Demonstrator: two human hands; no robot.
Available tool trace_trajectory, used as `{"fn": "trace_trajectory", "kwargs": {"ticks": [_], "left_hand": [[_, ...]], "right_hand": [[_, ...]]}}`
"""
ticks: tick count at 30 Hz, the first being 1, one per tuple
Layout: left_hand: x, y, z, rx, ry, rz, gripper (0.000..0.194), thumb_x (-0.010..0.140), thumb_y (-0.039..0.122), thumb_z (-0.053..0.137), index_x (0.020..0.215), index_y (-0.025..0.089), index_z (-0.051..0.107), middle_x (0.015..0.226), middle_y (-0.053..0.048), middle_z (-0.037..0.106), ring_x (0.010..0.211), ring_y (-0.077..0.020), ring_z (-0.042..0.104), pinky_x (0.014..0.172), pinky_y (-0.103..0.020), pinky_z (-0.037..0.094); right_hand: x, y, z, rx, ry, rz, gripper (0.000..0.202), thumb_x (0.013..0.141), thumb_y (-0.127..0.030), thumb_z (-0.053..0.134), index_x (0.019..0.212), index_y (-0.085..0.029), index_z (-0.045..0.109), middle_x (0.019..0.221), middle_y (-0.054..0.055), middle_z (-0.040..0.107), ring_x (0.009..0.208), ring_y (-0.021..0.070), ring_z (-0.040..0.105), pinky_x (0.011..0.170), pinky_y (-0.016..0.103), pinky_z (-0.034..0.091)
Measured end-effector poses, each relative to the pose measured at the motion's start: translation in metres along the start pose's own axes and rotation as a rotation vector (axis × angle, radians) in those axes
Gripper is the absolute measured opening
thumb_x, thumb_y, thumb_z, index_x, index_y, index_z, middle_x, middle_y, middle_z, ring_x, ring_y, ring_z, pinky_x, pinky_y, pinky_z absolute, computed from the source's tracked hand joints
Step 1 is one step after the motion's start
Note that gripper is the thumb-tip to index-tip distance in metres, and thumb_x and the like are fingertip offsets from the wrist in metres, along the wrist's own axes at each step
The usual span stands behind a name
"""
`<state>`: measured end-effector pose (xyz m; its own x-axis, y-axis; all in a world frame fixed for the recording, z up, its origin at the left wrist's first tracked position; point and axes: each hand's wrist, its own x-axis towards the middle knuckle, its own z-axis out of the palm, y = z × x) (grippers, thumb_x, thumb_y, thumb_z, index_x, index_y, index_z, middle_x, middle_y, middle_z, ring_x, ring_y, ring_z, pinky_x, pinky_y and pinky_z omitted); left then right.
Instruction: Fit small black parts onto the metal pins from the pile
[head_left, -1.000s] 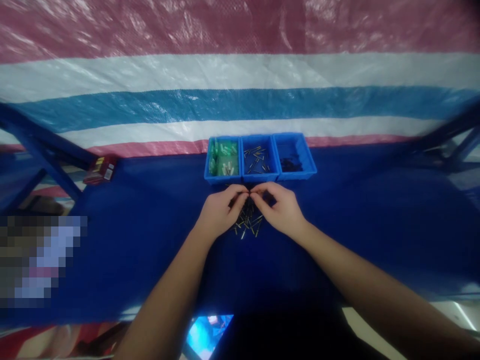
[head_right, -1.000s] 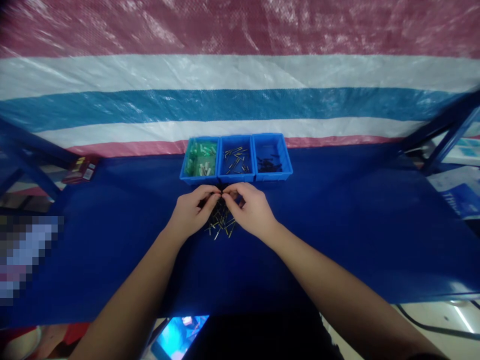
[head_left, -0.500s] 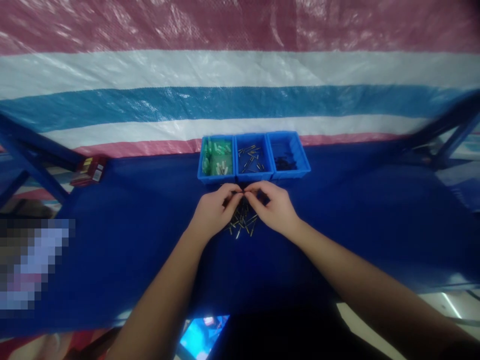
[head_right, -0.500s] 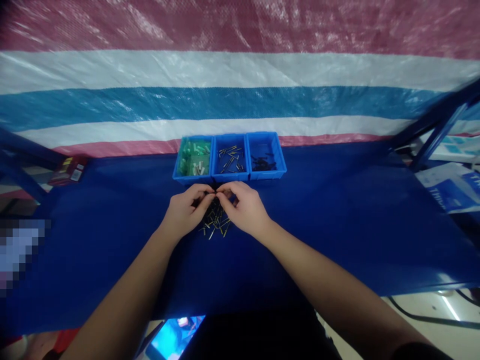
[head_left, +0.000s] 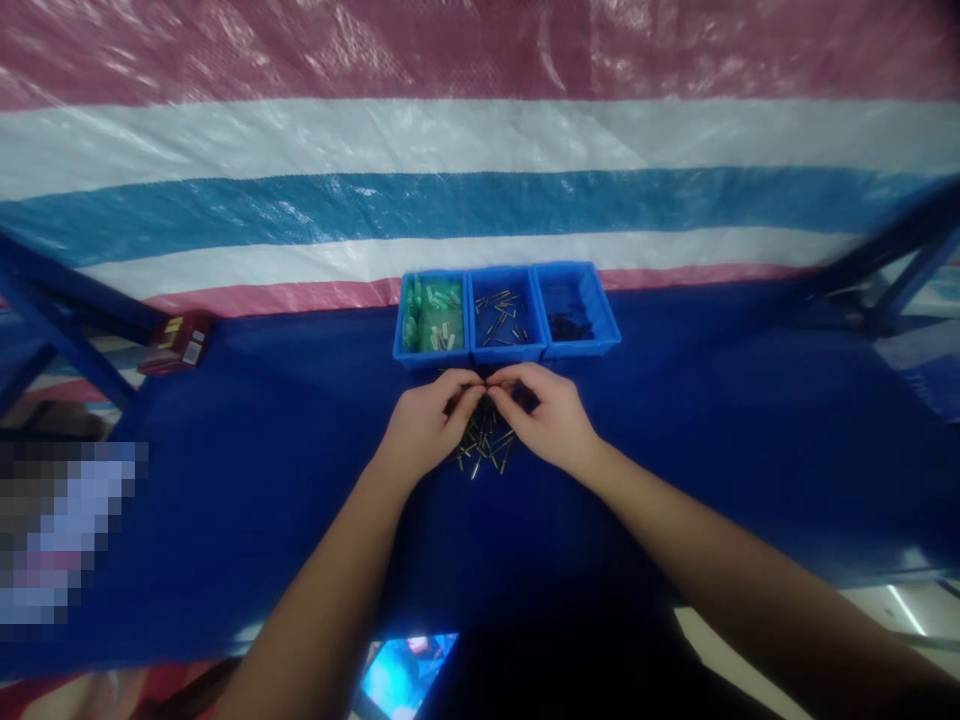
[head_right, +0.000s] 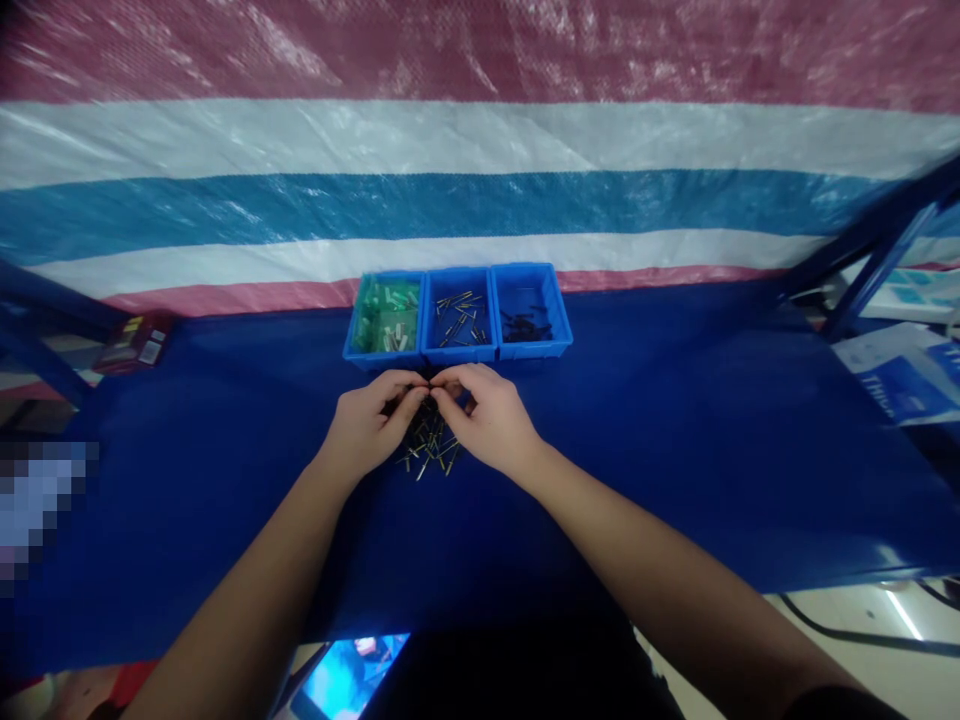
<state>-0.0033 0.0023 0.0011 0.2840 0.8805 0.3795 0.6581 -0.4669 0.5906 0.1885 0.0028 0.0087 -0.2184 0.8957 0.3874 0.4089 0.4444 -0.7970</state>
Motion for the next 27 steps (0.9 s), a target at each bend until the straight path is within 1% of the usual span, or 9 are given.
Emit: {"fn": "trace_trajectory", "kwargs": {"ticks": [2, 4, 8, 11, 13, 17, 22, 24, 27], "left_hand": [[0.0003, -0.0004, -0.0007, 0.023, -0.016, 0.014, 0.020, 0.098, 0.034, 0.054, 0.098, 0.020, 0.068, 0.077, 0.001, 0.071, 0.061, -0.0103, 0.063, 0.060, -0.022, 0.046], [0.0003, -0.0002, -0.0009, 0.012, -0.015, 0.017, 0.019, 0.098, 0.034, 0.055, 0.100, 0.021, 0.068, 0.079, 0.001, 0.072, 0.062, -0.0105, 0.064, 0.062, -0.022, 0.047], [-0.0001, 0.0013, -0.0002, -0.029, 0.030, 0.000, 0.020, 0.095, 0.033, 0.059, 0.111, 0.023, 0.067, 0.069, 0.005, 0.066, 0.056, -0.0087, 0.061, 0.061, -0.021, 0.047], [-0.0001, 0.0021, -0.0009, -0.037, 0.033, -0.008, 0.016, 0.095, 0.031, 0.059, 0.105, 0.022, 0.068, 0.066, 0.005, 0.063, 0.054, -0.0080, 0.058, 0.058, -0.020, 0.045], [0.0000, 0.0021, -0.0023, -0.026, 0.011, -0.010, 0.014, 0.096, 0.031, 0.058, 0.101, 0.022, 0.068, 0.068, 0.005, 0.064, 0.055, -0.0082, 0.059, 0.057, -0.020, 0.044], [0.0001, 0.0019, -0.0040, 0.011, -0.012, 0.010, 0.019, 0.098, 0.033, 0.055, 0.093, 0.019, 0.067, 0.072, 0.002, 0.068, 0.059, -0.0093, 0.061, 0.058, -0.021, 0.044], [-0.0009, 0.0019, -0.0013, -0.040, 0.014, -0.003, 0.019, 0.095, 0.033, 0.060, 0.108, 0.022, 0.066, 0.071, 0.004, 0.067, 0.058, -0.0087, 0.062, 0.060, -0.020, 0.046], [-0.0012, 0.0013, -0.0003, -0.050, 0.022, -0.003, 0.017, 0.095, 0.032, 0.060, 0.107, 0.022, 0.067, 0.068, 0.005, 0.065, 0.056, -0.0084, 0.061, 0.059, -0.020, 0.045], [-0.0011, 0.0001, -0.0004, -0.025, 0.020, 0.001, 0.015, 0.097, 0.032, 0.058, 0.099, 0.021, 0.067, 0.071, 0.004, 0.068, 0.058, -0.0088, 0.061, 0.057, -0.020, 0.044]], "right_hand": [[-0.0003, -0.0004, 0.0002, -0.001, 0.001, -0.003, 0.011, 0.089, -0.020, 0.064, 0.098, -0.023, 0.069, 0.089, 0.003, 0.072, 0.081, 0.0174, 0.068, 0.069, 0.031, 0.056], [-0.0002, -0.0009, 0.0002, -0.011, 0.010, 0.003, 0.010, 0.089, -0.020, 0.064, 0.097, -0.023, 0.069, 0.088, 0.003, 0.072, 0.080, 0.0176, 0.068, 0.068, 0.031, 0.055], [0.0004, -0.0012, -0.0004, -0.020, 0.017, 0.021, 0.008, 0.091, -0.022, 0.063, 0.095, -0.022, 0.069, 0.085, 0.002, 0.071, 0.078, 0.0172, 0.067, 0.066, 0.030, 0.054], [0.0004, -0.0006, -0.0004, -0.017, 0.002, 0.024, 0.009, 0.090, -0.022, 0.063, 0.096, -0.022, 0.070, 0.086, 0.003, 0.071, 0.079, 0.0172, 0.067, 0.067, 0.030, 0.055], [0.0001, -0.0006, -0.0002, -0.007, -0.003, 0.021, 0.010, 0.090, -0.021, 0.064, 0.097, -0.022, 0.070, 0.087, 0.003, 0.071, 0.079, 0.0168, 0.067, 0.068, 0.030, 0.055], [-0.0005, -0.0021, -0.0001, 0.017, -0.012, 0.009, 0.010, 0.089, -0.019, 0.064, 0.098, -0.021, 0.070, 0.087, 0.003, 0.071, 0.079, 0.0162, 0.067, 0.067, 0.029, 0.055], [-0.0005, -0.0020, -0.0002, 0.005, -0.019, 0.010, 0.010, 0.090, -0.019, 0.063, 0.097, -0.021, 0.069, 0.087, 0.003, 0.071, 0.079, 0.0162, 0.067, 0.065, 0.027, 0.054], [-0.0005, -0.0013, 0.0002, -0.005, -0.019, 0.000, 0.010, 0.090, -0.019, 0.063, 0.097, -0.021, 0.070, 0.088, 0.003, 0.071, 0.079, 0.0161, 0.067, 0.066, 0.027, 0.054], [-0.0007, -0.0013, 0.0005, 0.000, -0.011, -0.012, 0.009, 0.090, -0.020, 0.064, 0.097, -0.020, 0.070, 0.087, 0.003, 0.071, 0.078, 0.0157, 0.066, 0.067, 0.027, 0.054]]}}
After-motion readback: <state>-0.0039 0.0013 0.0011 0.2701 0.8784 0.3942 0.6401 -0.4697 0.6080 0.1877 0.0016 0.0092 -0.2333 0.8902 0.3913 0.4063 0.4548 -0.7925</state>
